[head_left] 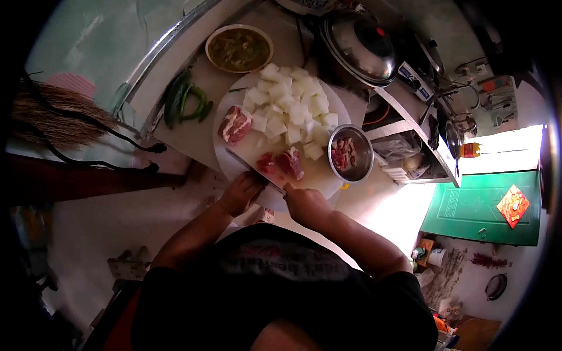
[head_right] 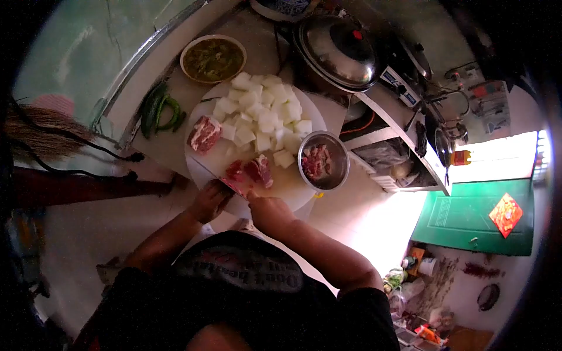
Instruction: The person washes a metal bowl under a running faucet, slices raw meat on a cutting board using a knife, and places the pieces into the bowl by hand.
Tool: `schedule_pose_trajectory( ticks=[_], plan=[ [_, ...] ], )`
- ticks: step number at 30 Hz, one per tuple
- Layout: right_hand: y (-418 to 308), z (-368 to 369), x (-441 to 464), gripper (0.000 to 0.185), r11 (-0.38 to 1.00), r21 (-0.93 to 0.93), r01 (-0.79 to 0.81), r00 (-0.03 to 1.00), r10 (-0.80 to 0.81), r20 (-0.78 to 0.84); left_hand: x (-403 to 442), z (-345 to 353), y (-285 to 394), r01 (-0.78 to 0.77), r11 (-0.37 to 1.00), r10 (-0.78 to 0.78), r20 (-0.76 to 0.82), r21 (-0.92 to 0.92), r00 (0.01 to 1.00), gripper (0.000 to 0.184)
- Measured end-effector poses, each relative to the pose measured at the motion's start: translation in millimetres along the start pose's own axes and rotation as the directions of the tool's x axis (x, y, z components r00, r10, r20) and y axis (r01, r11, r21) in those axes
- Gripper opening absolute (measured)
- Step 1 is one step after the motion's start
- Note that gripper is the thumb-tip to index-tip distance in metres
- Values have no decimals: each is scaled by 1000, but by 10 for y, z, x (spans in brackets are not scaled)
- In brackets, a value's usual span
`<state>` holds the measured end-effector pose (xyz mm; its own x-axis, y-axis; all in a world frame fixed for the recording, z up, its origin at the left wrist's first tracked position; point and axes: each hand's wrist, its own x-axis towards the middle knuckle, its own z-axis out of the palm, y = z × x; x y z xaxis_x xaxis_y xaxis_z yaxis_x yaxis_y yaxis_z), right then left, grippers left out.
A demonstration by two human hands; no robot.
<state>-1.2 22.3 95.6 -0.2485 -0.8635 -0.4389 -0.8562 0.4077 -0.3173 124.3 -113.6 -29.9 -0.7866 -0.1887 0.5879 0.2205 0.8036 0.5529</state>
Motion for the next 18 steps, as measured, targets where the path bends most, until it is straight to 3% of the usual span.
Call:
schedule_pose_trajectory(
  ticks=[5,12,15,18],
  plan=[
    [-21,184,180,18,996,-9,86,972,-86,-219,-17,18,-26,11,1000,-11,5,-26,1000,35],
    [158,26,-38,25,998,-55,-32,984,22,-176,159,28,32,29,999,-27,74,-30,997,36],
    [182,-32,-82,25,997,-73,-19,981,4,-195,257,67,29,-28,1000,28,13,8,1000,36],
    [136,-119,-148,23,1000,-1,-5,974,5,-226,206,22,48,59,998,-56,72,-39,996,32]
  ],
)
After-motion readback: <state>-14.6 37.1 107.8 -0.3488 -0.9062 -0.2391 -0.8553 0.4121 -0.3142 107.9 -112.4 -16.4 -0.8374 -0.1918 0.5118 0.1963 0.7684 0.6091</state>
